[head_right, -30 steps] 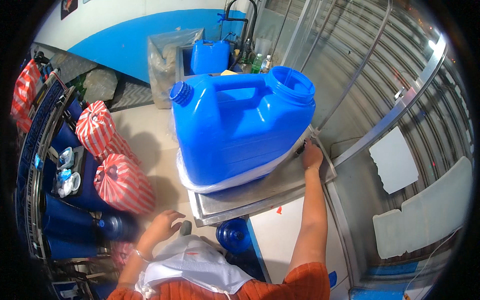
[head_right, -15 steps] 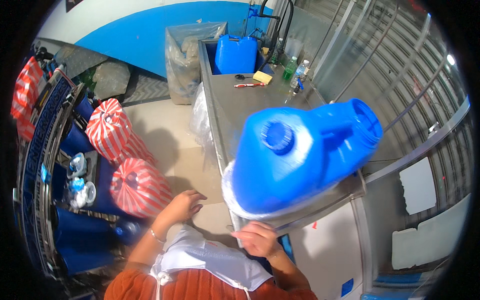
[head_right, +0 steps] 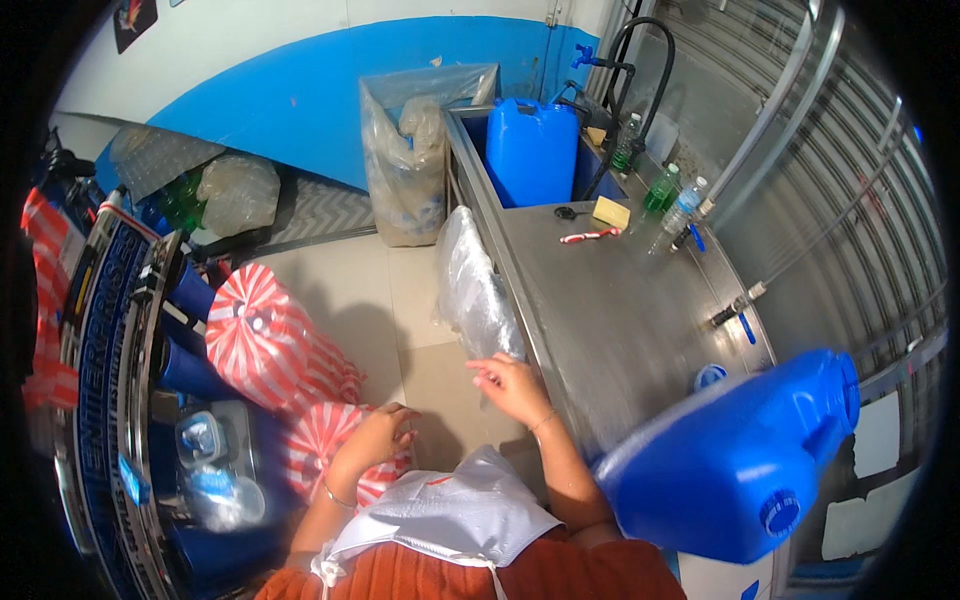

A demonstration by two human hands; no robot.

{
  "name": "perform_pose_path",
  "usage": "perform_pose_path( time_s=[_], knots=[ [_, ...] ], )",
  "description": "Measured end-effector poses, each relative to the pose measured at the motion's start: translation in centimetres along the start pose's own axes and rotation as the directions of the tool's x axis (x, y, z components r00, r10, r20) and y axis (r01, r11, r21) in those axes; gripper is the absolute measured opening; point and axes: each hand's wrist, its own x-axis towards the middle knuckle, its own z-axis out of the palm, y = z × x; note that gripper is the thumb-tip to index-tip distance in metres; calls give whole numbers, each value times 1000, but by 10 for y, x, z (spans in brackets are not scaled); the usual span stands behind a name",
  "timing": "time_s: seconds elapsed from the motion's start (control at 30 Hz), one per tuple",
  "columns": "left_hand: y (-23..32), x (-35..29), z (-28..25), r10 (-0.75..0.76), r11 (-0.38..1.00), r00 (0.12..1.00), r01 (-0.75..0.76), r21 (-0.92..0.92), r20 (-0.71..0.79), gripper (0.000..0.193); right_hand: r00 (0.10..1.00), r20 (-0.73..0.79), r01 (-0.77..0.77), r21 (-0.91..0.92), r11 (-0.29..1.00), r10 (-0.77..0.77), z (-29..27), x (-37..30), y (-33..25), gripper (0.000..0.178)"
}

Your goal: The person retrieves a blue plastic container, removes a plastic wrap, and washes it with a sponge and water at a sink. They then use a heat gun on the container's cap, wash the cap with a toothbrush, and rinse the container again.

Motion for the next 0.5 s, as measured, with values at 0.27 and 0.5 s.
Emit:
perform_pose_path(
  time_s=[0.27, 0.5],
  knots=[
    [-65, 121, -60, -65, 995, 998, 65, -71, -3, 34, 839, -543, -171, -200, 965, 36, -98, 187, 104, 41],
    [-60, 308, -164, -66, 988, 998, 64, 144, 13, 35, 528, -741, 39, -466, 884, -414, -303, 470, 75, 59]
  ],
)
